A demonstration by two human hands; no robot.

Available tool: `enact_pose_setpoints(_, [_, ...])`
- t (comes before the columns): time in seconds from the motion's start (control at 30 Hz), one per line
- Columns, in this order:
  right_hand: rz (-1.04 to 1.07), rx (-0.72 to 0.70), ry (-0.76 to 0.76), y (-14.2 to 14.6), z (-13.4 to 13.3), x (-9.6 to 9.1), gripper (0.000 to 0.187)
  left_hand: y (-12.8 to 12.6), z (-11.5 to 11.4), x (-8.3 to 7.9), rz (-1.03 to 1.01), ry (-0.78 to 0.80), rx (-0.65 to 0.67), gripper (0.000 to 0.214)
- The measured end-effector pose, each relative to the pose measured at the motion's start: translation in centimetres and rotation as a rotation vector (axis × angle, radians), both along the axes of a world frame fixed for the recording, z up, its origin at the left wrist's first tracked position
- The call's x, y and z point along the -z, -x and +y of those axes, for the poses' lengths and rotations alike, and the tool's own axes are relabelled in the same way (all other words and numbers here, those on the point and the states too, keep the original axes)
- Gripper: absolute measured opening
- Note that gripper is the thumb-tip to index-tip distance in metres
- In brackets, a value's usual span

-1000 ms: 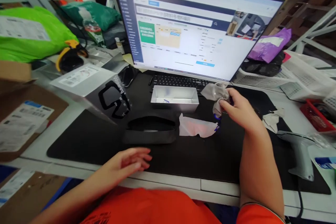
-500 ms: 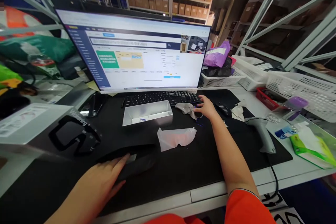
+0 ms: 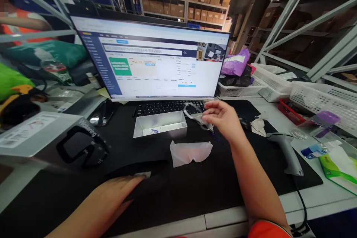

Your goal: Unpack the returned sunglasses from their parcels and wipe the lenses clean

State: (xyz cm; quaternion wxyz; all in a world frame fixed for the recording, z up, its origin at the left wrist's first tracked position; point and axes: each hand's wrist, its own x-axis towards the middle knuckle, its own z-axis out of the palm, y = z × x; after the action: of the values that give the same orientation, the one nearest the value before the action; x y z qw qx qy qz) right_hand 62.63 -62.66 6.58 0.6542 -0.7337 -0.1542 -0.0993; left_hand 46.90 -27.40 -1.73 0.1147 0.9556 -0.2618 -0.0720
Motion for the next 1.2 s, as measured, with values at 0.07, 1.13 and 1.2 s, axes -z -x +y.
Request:
enact_pose_setpoints(0.07, [-0.111,-0.171,0.08,3.3,4.3,0.5,0.034,-0.1,-0.8,-0.7,0.073,-0.052,-0.041,0.058])
enact_pose_setpoints(1.13, [-0.772,-0.639,1.04,8.5,12.6,6.6,0.022,0.2,-1.5,-3.1,0.124,0.099,0.057,0.063])
enact_pose_setpoints(1.2, [-0.67,-0.7,1.038,8.7,12.7,6.1,0.026,0.1,-2.0,-2.9,0.12,0.016,0.011,0.048])
